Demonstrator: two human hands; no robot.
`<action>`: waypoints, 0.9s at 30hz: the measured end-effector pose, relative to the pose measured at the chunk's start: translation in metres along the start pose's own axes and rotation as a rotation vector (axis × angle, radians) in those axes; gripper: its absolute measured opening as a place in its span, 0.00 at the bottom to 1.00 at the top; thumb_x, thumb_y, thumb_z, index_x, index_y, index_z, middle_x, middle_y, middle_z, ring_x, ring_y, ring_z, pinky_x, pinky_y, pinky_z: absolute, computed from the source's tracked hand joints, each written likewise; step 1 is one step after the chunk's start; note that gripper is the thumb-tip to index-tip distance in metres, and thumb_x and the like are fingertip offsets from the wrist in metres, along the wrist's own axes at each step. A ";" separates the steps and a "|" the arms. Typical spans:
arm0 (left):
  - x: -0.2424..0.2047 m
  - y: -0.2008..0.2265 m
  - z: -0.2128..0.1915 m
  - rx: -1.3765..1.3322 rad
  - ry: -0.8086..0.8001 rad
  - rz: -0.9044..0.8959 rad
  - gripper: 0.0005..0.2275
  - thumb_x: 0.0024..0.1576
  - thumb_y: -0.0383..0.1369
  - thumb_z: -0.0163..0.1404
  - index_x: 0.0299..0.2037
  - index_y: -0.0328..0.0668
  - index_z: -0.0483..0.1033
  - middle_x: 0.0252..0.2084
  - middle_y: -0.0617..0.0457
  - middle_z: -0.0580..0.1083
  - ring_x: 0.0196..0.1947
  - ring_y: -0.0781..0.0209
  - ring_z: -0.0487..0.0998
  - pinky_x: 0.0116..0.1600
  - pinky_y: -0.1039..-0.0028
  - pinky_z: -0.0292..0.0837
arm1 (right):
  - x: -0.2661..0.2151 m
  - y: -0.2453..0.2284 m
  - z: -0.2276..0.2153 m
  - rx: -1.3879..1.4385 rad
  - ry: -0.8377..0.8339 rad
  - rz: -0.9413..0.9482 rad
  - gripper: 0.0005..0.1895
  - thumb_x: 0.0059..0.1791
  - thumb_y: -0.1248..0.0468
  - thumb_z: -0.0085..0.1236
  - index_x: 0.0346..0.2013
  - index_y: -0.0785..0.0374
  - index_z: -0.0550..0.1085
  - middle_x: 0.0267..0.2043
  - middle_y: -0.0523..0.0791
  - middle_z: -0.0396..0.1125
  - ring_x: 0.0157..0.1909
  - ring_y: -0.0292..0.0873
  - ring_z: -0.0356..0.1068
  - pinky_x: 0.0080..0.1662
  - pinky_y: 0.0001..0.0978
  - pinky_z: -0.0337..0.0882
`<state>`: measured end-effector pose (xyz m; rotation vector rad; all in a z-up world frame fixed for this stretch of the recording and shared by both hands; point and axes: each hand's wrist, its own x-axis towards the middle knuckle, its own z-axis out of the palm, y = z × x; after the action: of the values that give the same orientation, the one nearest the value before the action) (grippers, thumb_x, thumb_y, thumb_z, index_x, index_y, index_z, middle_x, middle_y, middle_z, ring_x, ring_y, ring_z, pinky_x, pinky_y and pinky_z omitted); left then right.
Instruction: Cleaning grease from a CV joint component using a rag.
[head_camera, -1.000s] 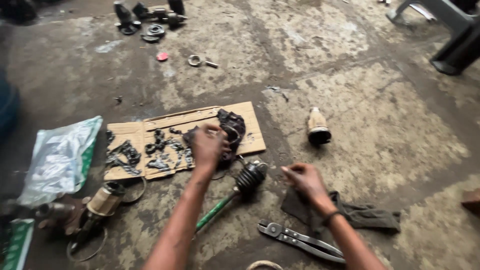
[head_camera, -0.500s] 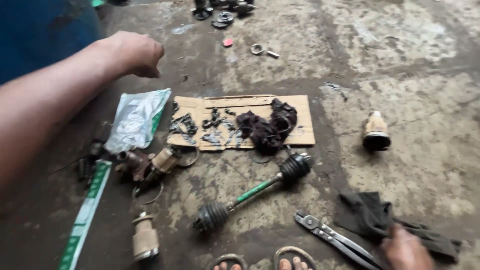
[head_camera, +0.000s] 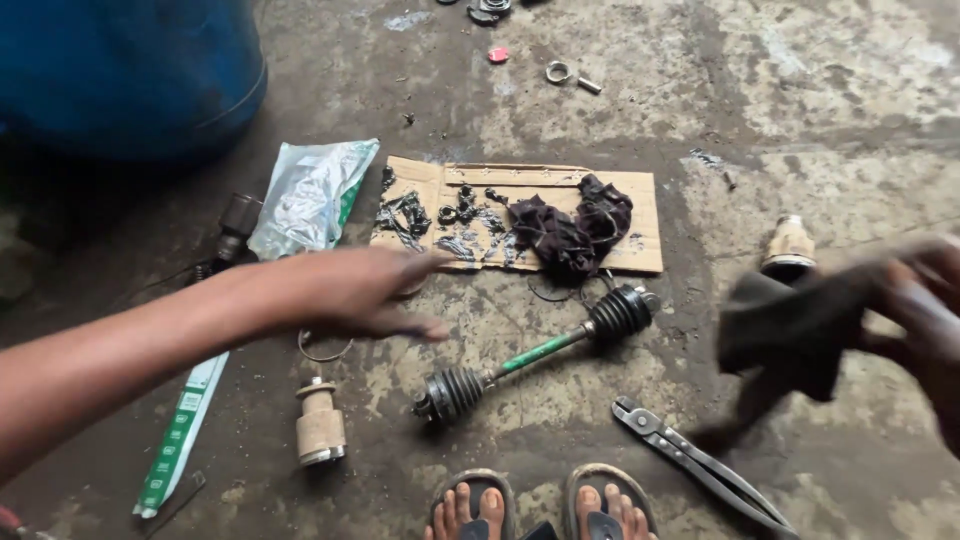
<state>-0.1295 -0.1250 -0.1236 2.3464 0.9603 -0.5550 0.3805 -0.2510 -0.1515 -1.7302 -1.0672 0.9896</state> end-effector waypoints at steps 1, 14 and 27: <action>0.006 0.017 -0.013 -0.091 0.137 0.079 0.45 0.53 0.63 0.49 0.73 0.43 0.48 0.67 0.31 0.62 0.66 0.39 0.67 0.65 0.54 0.66 | -0.025 -0.043 0.051 0.029 -0.016 -0.017 0.17 0.59 0.58 0.47 0.53 0.70 0.67 0.49 0.57 0.70 0.50 0.48 0.76 0.49 0.45 0.77; 0.009 0.056 -0.108 -0.606 0.637 0.253 0.22 0.57 0.44 0.52 0.56 0.40 0.74 0.40 0.45 0.82 0.36 0.58 0.84 0.42 0.67 0.85 | 0.027 -0.232 0.163 -0.212 -0.505 -0.155 0.22 0.53 0.54 0.49 0.55 0.66 0.71 0.52 0.51 0.69 0.53 0.45 0.71 0.56 0.40 0.73; -0.046 -0.033 0.041 -0.953 0.735 -0.074 0.13 0.61 0.33 0.49 0.54 0.40 0.72 0.37 0.50 0.78 0.31 0.64 0.76 0.33 0.73 0.70 | 0.005 -0.196 0.291 -0.111 -0.862 -0.286 0.16 0.57 0.53 0.49 0.52 0.62 0.69 0.45 0.45 0.70 0.49 0.41 0.73 0.51 0.45 0.79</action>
<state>-0.1908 -0.1542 -0.1399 1.5964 1.2418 0.6862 0.0672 -0.1199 -0.0644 -1.1609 -1.8703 1.5510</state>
